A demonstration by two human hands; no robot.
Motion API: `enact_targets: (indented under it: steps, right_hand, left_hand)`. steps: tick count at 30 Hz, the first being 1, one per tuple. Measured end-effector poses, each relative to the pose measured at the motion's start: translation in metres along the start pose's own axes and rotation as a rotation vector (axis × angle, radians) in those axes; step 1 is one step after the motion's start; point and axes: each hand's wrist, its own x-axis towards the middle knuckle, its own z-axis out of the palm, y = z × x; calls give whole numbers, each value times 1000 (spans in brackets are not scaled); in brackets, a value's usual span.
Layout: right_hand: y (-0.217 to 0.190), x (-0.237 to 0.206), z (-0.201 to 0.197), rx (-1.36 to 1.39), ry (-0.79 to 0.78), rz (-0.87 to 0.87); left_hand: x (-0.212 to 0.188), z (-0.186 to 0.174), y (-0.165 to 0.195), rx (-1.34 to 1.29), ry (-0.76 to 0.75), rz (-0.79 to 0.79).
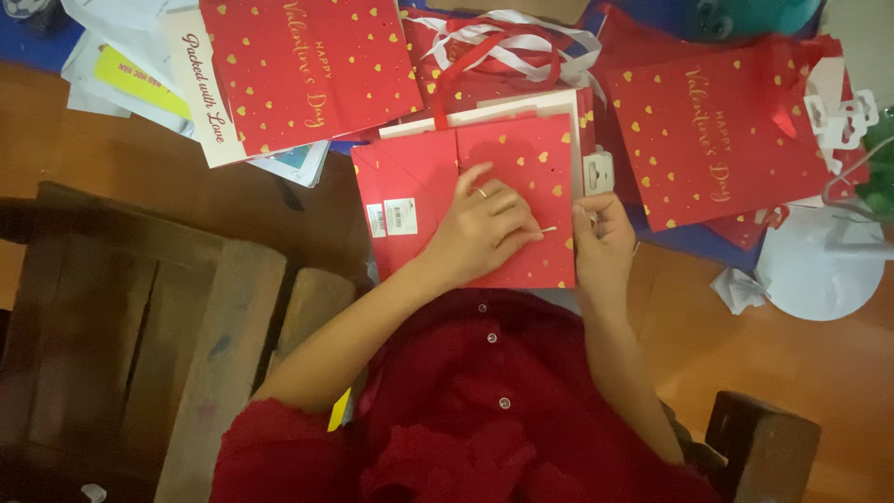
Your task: The person ties white and red ribbons onto Valentine's Day gift bags and envelopes. They thread the ribbons through slots, pull them taut, and form bows, then place the finished items into a stack.
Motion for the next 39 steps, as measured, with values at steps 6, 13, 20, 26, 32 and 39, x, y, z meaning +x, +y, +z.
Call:
enact_targets:
  steps: [6, 13, 20, 26, 32, 39]
  right_hand:
    - [5, -1, 2, -193, -15, 57]
    - [1, 1, -10, 62, -205, 173]
    - [-14, 1, 9, -373, -178, -20]
    - [-32, -2, 28, -396, -229, -106]
    - [-59, 20, 25, -218, -82, -84]
    - [-106, 99, 23, -478, -19, -734]
  left_hand:
    - [2, -1, 7, 160, 42, 75]
    - [-1, 1, 5, 226, 83, 68]
    - [-1, 1, 0, 68, 31, -101]
    - [-5, -3, -10, -123, -107, -358]
    - [-10, -3, -36, -150, -203, -331]
    - [-15, 1, -47, -193, -220, -368]
